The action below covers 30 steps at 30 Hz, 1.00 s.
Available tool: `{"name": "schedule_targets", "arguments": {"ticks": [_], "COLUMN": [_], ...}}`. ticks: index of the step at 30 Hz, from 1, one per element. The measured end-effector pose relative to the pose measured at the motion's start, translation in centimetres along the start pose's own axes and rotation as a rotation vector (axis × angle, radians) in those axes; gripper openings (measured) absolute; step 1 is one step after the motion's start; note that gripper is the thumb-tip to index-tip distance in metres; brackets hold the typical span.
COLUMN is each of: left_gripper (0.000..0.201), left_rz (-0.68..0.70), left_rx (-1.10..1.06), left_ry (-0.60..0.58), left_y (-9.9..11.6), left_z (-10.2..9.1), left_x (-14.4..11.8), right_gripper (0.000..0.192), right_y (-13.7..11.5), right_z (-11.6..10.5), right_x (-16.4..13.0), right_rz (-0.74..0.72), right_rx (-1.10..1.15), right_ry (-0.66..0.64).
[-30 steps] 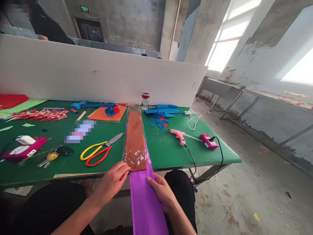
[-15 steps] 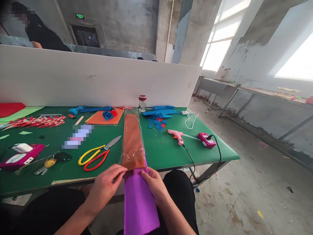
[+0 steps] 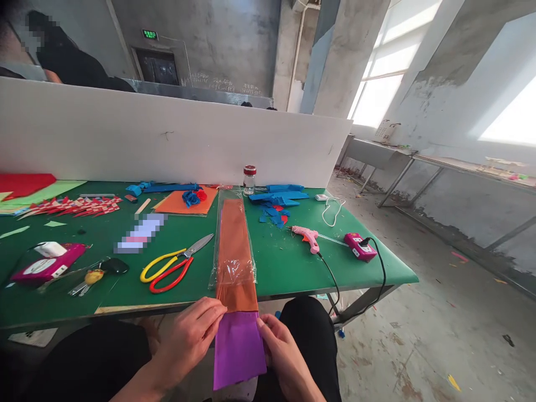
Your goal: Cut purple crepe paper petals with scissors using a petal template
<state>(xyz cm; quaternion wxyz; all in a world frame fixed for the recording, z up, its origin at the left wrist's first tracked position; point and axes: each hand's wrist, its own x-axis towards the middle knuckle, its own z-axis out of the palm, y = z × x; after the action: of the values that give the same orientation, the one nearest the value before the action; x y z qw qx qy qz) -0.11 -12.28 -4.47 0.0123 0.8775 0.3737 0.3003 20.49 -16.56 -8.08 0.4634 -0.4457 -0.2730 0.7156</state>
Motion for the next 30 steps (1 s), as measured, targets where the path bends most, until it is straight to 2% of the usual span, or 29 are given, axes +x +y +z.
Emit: {"name": "schedule_targets", "arguments": {"ticks": [3,6,10,13,20,25,30], "left_gripper": [0.022,0.024,0.027,0.028,0.027,0.030,0.031], "left_rz": [0.013,0.049,0.116,0.115,0.089,0.118,0.124], "left_rx": [0.009,0.051,0.087,0.105,0.129,0.106,0.120], "left_ry": [0.020,0.053,0.082,0.094,0.096,0.076,0.064], "left_y": [0.2,0.8,1.6,1.4,0.8,1.7,1.3], "left_z": [0.0,-0.4,-0.9,-0.8,-0.9,-1.2,-1.0], "left_x": [0.2,0.0,-0.8,-1.3,-0.7,-1.0,-1.5], "right_gripper": [0.050,0.049,0.040,0.040,0.045,0.028,0.031], "right_y": [1.1,1.0,-0.9,-1.9,-0.6,-0.6,-0.4], "right_z": [-0.7,-0.2,1.7,2.5,1.3,2.4,3.2], "right_x": [-0.4,0.8,3.1,3.4,1.8,3.4,3.4], "right_rz": [0.067,0.029,-0.100,-0.107,-0.011,-0.095,-0.143], "right_rx": [-0.135,-0.162,-0.030,0.110,0.102,0.147,0.240], "right_ry": [-0.084,-0.080,0.017,0.051,0.037,0.042,0.079]}}
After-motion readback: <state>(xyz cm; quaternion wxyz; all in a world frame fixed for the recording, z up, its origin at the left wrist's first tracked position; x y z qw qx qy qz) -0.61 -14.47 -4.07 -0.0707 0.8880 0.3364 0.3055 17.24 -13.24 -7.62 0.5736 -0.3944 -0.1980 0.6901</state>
